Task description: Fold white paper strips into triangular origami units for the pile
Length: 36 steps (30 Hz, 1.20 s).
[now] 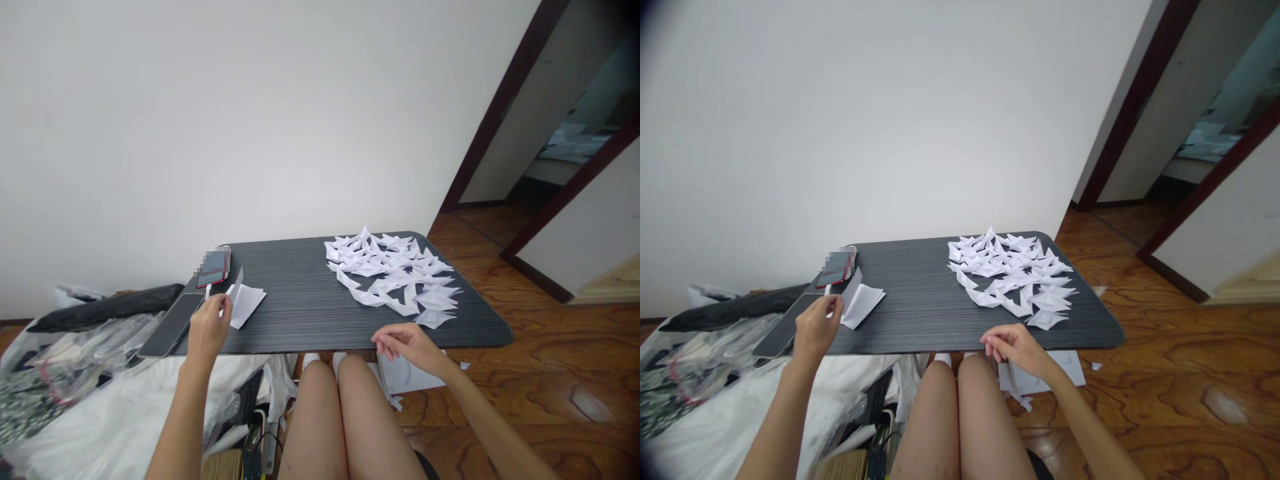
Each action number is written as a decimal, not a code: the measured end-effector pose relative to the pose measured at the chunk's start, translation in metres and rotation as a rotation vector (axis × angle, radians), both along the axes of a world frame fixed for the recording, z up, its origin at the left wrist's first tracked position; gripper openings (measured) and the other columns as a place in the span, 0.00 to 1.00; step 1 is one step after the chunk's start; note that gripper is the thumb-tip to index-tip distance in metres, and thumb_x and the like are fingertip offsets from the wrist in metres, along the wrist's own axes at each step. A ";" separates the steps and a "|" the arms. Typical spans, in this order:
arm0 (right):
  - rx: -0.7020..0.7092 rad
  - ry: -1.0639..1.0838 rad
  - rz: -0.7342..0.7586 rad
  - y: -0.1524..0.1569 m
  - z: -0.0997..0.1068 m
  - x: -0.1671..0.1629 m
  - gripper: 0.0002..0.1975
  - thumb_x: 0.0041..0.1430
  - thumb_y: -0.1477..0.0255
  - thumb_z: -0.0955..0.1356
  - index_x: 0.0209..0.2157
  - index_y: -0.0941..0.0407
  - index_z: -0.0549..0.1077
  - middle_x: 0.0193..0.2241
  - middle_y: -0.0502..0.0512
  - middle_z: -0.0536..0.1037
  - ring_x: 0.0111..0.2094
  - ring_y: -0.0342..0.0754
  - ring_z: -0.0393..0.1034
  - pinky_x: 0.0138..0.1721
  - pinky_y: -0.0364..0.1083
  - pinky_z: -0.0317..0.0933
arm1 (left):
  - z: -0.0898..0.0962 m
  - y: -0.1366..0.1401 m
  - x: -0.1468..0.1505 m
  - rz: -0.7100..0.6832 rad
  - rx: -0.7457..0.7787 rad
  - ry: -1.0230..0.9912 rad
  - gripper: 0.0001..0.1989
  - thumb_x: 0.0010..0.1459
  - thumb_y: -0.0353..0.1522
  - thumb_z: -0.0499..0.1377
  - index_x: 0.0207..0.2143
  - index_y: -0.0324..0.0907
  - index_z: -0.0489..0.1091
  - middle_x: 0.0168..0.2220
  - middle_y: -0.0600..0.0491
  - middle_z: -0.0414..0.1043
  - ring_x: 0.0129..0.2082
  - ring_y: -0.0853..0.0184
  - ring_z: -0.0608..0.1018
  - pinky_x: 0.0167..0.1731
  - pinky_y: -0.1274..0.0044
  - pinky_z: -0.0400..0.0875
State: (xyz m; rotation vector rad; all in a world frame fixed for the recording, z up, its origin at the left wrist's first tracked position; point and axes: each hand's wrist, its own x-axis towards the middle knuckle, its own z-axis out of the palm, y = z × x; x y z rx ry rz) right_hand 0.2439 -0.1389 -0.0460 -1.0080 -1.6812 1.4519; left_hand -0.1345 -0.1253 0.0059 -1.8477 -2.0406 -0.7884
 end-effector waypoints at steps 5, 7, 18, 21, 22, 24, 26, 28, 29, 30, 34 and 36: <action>0.035 0.050 -0.064 0.006 0.003 -0.025 0.15 0.53 0.64 0.62 0.30 0.63 0.71 0.20 0.53 0.71 0.17 0.38 0.62 0.16 0.39 0.56 | 0.005 0.003 0.057 0.043 0.181 -0.409 0.13 0.51 0.37 0.50 0.31 0.37 0.69 0.27 0.50 0.73 0.27 0.66 0.75 0.30 0.78 0.66; 0.116 0.110 -0.147 0.010 0.007 -0.045 0.14 0.54 0.65 0.62 0.33 0.62 0.70 0.24 0.55 0.72 0.20 0.40 0.65 0.19 0.40 0.60 | -0.003 0.007 0.086 -0.007 0.152 -0.648 0.13 0.50 0.38 0.52 0.30 0.38 0.69 0.27 0.51 0.73 0.26 0.67 0.75 0.28 0.79 0.67; 0.677 -0.073 -0.395 0.032 0.022 -0.105 0.12 0.53 0.75 0.62 0.41 0.56 0.68 0.40 0.59 0.67 0.39 0.49 0.65 0.42 0.49 0.63 | -0.037 0.022 0.155 -0.501 -0.032 -1.582 0.11 0.44 0.35 0.59 0.27 0.35 0.71 0.31 0.50 0.73 0.32 0.67 0.74 0.33 0.74 0.70; 0.687 -0.041 -0.354 0.035 0.017 -0.100 0.11 0.54 0.75 0.62 0.41 0.55 0.68 0.40 0.58 0.68 0.38 0.48 0.66 0.40 0.48 0.65 | -0.037 0.021 0.150 -0.560 -0.098 -1.548 0.11 0.43 0.35 0.60 0.27 0.36 0.72 0.34 0.48 0.72 0.35 0.64 0.74 0.35 0.73 0.70; 0.688 -0.029 -0.347 0.035 0.016 -0.099 0.11 0.54 0.74 0.62 0.40 0.55 0.68 0.39 0.58 0.68 0.37 0.47 0.66 0.40 0.47 0.65 | -0.037 0.020 0.149 -0.573 -0.110 -1.512 0.10 0.43 0.35 0.60 0.27 0.36 0.72 0.34 0.49 0.72 0.36 0.64 0.73 0.35 0.73 0.70; 0.689 -0.008 -0.348 0.035 0.013 -0.097 0.11 0.54 0.74 0.62 0.40 0.55 0.68 0.39 0.57 0.68 0.37 0.47 0.66 0.40 0.47 0.65 | -0.036 0.019 0.146 -0.607 -0.116 -1.419 0.09 0.42 0.34 0.61 0.26 0.37 0.72 0.35 0.49 0.72 0.37 0.64 0.73 0.36 0.73 0.70; 0.690 0.002 -0.354 0.035 0.011 -0.096 0.10 0.54 0.74 0.62 0.39 0.55 0.69 0.39 0.57 0.68 0.37 0.46 0.67 0.39 0.46 0.65 | -0.035 0.017 0.146 -0.639 -0.100 -1.298 0.07 0.41 0.33 0.62 0.25 0.38 0.73 0.34 0.49 0.73 0.36 0.64 0.73 0.37 0.74 0.69; 0.694 0.005 -0.350 0.035 0.009 -0.096 0.10 0.54 0.74 0.62 0.39 0.56 0.69 0.39 0.57 0.69 0.36 0.46 0.67 0.39 0.46 0.65 | -0.032 0.017 0.146 -0.656 -0.084 -1.181 0.06 0.41 0.32 0.62 0.24 0.39 0.73 0.33 0.50 0.73 0.35 0.64 0.74 0.37 0.75 0.69; 0.695 0.006 -0.348 0.035 0.008 -0.096 0.10 0.54 0.74 0.62 0.39 0.56 0.69 0.38 0.57 0.69 0.36 0.46 0.67 0.39 0.46 0.65 | -0.031 0.017 0.146 -0.660 -0.080 -1.138 0.05 0.42 0.32 0.61 0.24 0.39 0.73 0.32 0.50 0.73 0.34 0.65 0.74 0.37 0.75 0.69; 0.695 0.008 -0.351 0.035 0.007 -0.095 0.10 0.54 0.74 0.62 0.39 0.56 0.69 0.38 0.57 0.69 0.36 0.46 0.67 0.40 0.46 0.65 | -0.030 0.017 0.146 -0.662 -0.077 -1.106 0.05 0.43 0.31 0.61 0.24 0.39 0.73 0.32 0.50 0.73 0.34 0.65 0.74 0.36 0.75 0.69; 0.691 0.037 -0.360 0.034 0.005 -0.095 0.10 0.54 0.74 0.63 0.38 0.56 0.69 0.37 0.57 0.70 0.36 0.46 0.68 0.38 0.46 0.66 | -0.032 0.019 0.146 -0.672 -0.049 -1.051 0.03 0.43 0.30 0.61 0.24 0.39 0.73 0.30 0.50 0.73 0.32 0.66 0.74 0.35 0.76 0.69; 0.673 0.064 -0.345 0.035 0.005 -0.095 0.10 0.52 0.74 0.64 0.38 0.56 0.69 0.37 0.57 0.70 0.34 0.45 0.68 0.37 0.45 0.67 | -0.034 0.021 0.145 -0.691 -0.027 -1.035 0.02 0.43 0.29 0.61 0.23 0.40 0.73 0.29 0.51 0.73 0.32 0.67 0.74 0.35 0.76 0.69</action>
